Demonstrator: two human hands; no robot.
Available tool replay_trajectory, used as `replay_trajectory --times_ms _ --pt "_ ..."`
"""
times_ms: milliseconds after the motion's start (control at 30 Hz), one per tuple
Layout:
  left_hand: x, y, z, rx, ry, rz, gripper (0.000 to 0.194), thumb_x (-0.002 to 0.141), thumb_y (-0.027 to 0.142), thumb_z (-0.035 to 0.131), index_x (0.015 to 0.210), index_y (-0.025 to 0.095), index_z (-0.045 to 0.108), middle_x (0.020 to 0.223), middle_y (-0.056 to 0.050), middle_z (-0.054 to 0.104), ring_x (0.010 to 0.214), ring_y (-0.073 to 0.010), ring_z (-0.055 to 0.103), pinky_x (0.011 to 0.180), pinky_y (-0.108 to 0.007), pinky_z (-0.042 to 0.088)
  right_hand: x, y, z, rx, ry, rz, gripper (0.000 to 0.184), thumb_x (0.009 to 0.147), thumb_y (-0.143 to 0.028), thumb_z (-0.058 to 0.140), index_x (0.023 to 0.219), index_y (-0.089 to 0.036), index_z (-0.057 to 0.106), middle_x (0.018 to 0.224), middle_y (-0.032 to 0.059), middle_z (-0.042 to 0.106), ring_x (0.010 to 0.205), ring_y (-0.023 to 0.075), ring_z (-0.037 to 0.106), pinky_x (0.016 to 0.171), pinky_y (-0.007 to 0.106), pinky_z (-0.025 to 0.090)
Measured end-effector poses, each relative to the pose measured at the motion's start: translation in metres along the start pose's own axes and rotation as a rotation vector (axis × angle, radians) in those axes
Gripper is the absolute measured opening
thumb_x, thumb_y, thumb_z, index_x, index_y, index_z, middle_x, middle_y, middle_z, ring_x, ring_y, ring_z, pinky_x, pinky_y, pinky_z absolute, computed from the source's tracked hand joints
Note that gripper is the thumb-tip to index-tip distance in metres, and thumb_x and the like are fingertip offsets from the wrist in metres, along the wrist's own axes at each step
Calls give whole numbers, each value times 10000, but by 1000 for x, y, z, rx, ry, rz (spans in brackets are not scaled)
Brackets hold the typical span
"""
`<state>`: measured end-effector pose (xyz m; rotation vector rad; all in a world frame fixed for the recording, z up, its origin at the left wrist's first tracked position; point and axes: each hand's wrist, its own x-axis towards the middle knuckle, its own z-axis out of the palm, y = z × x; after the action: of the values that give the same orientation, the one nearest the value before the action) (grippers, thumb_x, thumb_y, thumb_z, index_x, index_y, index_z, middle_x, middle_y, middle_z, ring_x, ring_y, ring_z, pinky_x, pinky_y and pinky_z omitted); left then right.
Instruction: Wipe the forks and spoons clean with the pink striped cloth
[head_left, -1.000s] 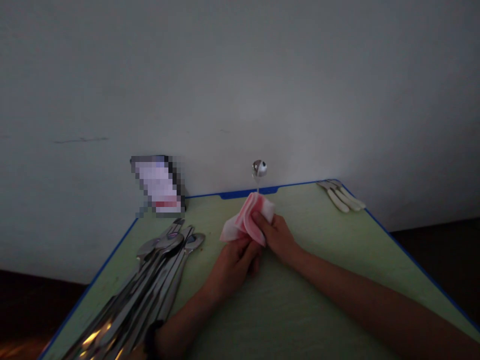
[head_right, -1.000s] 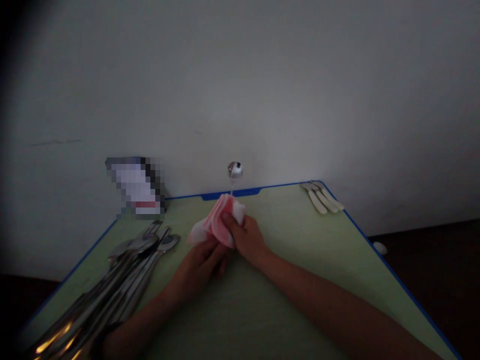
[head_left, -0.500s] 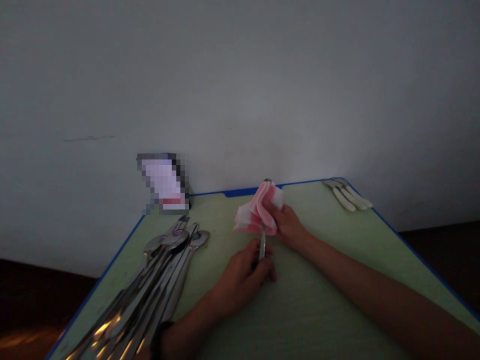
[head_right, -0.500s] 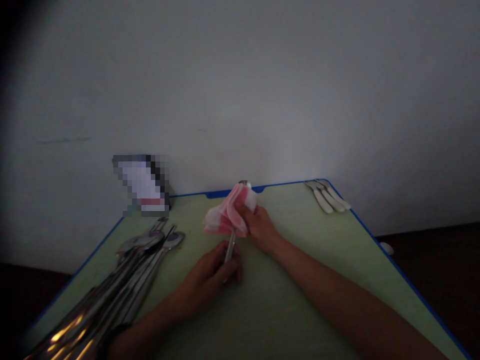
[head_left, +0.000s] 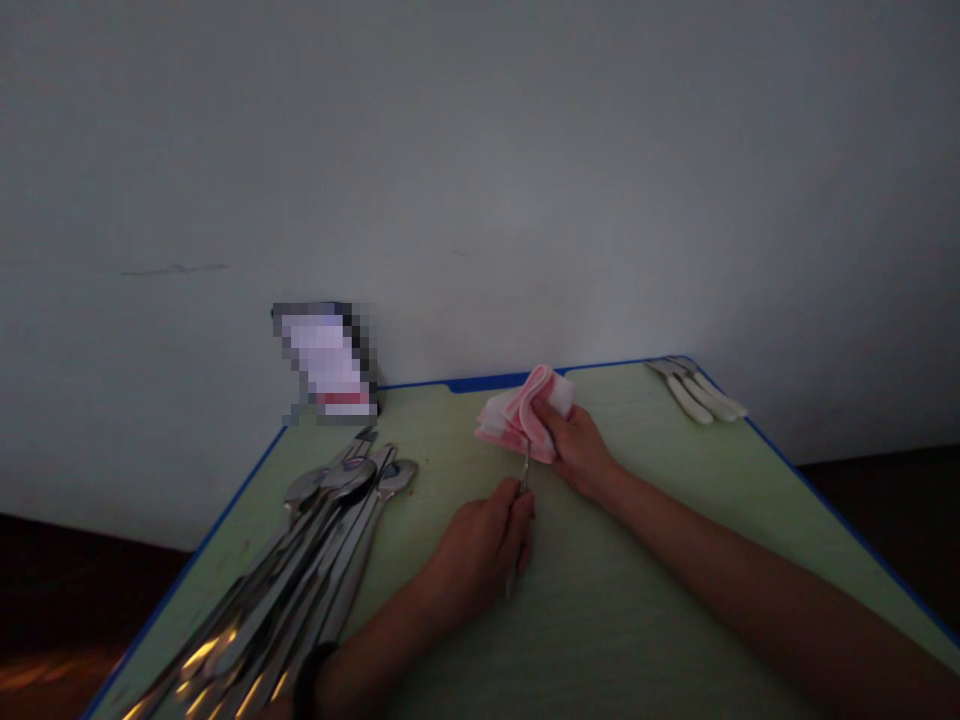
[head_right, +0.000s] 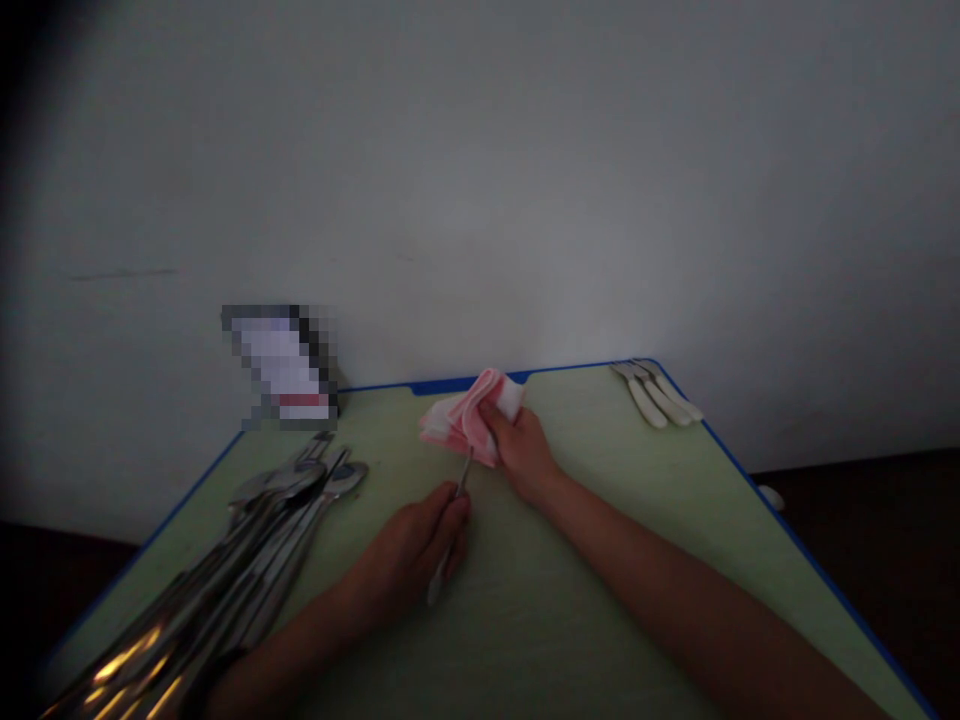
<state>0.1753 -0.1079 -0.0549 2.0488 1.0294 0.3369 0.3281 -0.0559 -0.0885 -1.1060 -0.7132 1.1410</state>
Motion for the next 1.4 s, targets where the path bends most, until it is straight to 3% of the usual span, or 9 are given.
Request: replay_trajectory --times_ms 100,300,467,600,733,800,1067,1233,1400 --pt "-1 1 -2 -37 -41 6 275 942 344 288 733 223 420 537 52 561 512 -132 544 598 -241 404 5 -4 -3 129 21 7 313 616 -393 684 812 -157 624 725 17 660 676 150 598 620 265 462" --pt "-2 -1 -10 -116 -89 32 297 946 366 284 733 217 427 549 47 527 535 -129 523 623 -234 417 6 -20 -11 259 -177 125 260 551 -194 715 794 -162 628 750 -3 674 680 130 600 711 284 490" --pt "-1 -3 -11 -54 -55 55 286 939 368 299 758 213 457 607 28 526 598 -144 524 630 -241 414 3 -21 -11 271 -271 89 364 548 -243 743 885 -182 619 828 7 674 727 150 603 722 321 485" --pt "-1 -2 -10 8 -56 55 293 935 362 298 754 211 471 643 15 548 597 -146 528 595 -241 402 8 -16 -16 7 -195 -105 294 640 -409 689 767 -163 589 671 -20 607 594 111 526 597 252 426" --pt "-1 0 -9 56 -69 54 297 939 353 291 757 208 476 654 8 560 597 -151 539 592 -248 397 9 -16 -24 -397 -43 -292 409 753 -535 534 583 -164 503 506 -46 462 482 82 389 483 223 304" --pt "-2 -1 -9 46 -65 54 285 937 358 304 770 208 480 654 11 561 594 -150 539 596 -247 398 8 -16 -25 -437 -1 -303 445 768 -560 498 560 -167 482 480 -46 426 471 83 365 464 223 280" --pt "-3 -4 -8 -91 -40 53 271 944 378 313 809 211 478 645 28 560 621 -137 535 645 -228 410 9 -22 -20 163 -214 12 348 668 -462 667 825 -155 615 740 2 637 652 114 556 658 252 454" --pt "-4 -2 -9 -105 -64 26 275 946 362 298 774 208 448 598 39 521 600 -136 530 651 -231 419 9 -24 -27 127 -439 167 324 566 -241 765 853 -145 649 760 8 678 705 124 606 736 269 477" --pt "-3 -3 -9 -46 -38 26 264 940 343 305 821 194 488 719 5 574 678 -145 551 674 -243 422 11 -20 -27 129 -476 230 338 518 -201 793 820 -142 653 760 13 692 684 118 616 712 251 483"
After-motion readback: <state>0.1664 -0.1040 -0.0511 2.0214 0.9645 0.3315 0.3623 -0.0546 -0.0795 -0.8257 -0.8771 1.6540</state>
